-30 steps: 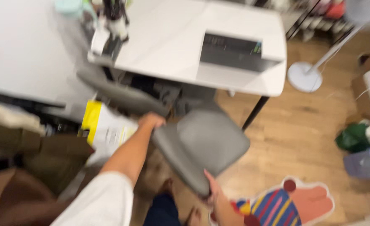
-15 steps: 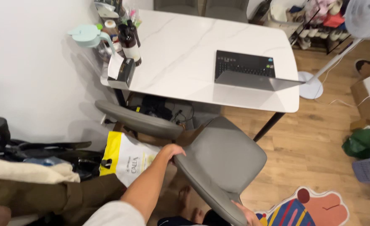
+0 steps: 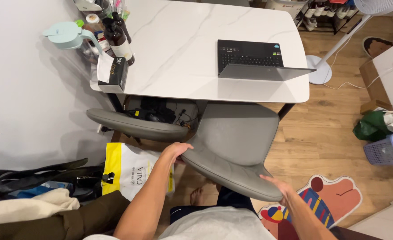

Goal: The person puts away a gray garment on a hook, picks up trash from the floor into a bin, and handles headphones on a chair. They then wipe the seat of a gray dining chair with a tissue, discard the tissue in the bin, and push the chairs under the table before walking to the kitchen counter.

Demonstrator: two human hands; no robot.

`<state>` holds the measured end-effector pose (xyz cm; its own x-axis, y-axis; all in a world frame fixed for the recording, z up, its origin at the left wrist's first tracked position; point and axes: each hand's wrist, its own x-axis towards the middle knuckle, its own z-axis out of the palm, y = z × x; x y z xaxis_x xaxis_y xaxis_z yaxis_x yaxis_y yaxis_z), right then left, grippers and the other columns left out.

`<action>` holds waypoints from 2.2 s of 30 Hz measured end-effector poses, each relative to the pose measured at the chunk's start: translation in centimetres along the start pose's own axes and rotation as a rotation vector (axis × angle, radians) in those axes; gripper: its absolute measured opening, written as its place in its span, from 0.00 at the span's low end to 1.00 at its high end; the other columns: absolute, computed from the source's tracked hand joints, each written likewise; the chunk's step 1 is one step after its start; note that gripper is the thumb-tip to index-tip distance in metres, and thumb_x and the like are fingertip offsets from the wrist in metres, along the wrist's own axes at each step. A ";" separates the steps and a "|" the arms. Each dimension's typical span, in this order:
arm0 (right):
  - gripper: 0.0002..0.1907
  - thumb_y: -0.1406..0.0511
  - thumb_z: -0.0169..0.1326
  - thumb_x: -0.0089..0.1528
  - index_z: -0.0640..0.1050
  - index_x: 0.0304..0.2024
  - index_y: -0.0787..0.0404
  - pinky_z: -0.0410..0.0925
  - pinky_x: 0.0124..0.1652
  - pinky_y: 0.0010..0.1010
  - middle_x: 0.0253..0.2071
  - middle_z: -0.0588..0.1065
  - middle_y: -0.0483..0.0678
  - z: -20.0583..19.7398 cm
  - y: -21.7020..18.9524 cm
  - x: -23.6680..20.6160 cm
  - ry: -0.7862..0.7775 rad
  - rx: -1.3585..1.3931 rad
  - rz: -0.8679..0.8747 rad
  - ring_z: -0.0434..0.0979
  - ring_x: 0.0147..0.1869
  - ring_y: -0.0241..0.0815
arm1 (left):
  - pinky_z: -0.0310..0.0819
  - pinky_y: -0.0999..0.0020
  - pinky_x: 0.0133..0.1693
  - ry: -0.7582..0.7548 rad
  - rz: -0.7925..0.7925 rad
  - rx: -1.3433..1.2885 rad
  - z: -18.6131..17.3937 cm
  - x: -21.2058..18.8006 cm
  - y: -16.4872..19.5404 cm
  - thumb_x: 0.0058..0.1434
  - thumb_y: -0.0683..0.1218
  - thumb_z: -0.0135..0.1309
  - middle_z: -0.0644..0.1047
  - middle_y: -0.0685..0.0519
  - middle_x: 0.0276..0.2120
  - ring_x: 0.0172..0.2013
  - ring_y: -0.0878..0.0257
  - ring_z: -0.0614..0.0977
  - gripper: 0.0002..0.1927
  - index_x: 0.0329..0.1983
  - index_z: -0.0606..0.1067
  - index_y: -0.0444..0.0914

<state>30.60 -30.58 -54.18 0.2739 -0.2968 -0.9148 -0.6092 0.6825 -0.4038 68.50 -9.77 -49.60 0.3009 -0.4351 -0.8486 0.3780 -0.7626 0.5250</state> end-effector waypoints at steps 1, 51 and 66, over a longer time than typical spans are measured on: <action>0.24 0.55 0.53 0.67 0.79 0.57 0.66 0.76 0.41 0.33 0.47 0.82 0.54 -0.4 -0.8 0.2 -0.046 0.036 -0.028 0.82 0.42 0.43 | 0.85 0.56 0.38 0.007 0.003 -0.013 0.2 0.1 0.4 0.62 0.54 0.57 0.82 0.47 0.42 0.40 0.55 0.85 0.20 0.47 0.79 0.34; 0.39 0.40 0.37 0.67 0.65 0.69 0.59 0.66 0.52 0.35 0.61 0.74 0.53 -45.7 -0.1 -1.8 0.344 0.999 -0.459 0.75 0.60 0.45 | 0.75 0.71 0.25 -0.249 0.935 0.391 59.1 8.5 28.0 0.69 0.55 0.48 0.84 0.53 0.27 0.21 0.68 0.80 0.21 0.39 0.83 0.35; 0.30 0.46 0.43 0.68 0.71 0.62 0.59 0.66 0.55 0.34 0.56 0.75 0.50 -77.4 -8.2 -0.2 0.450 1.177 -0.646 0.74 0.58 0.43 | 0.58 0.66 0.22 -0.287 1.031 0.675 87.9 18.7 45.4 0.61 0.62 0.63 0.65 0.55 0.12 0.18 0.69 0.63 0.32 0.15 0.71 0.32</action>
<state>-22.11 -87.78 -51.14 -0.1320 -0.7981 -0.5879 0.5589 0.4299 -0.7091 14.28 -94.62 -47.40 -0.0436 -0.9946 -0.0940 -0.4645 -0.0631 0.8833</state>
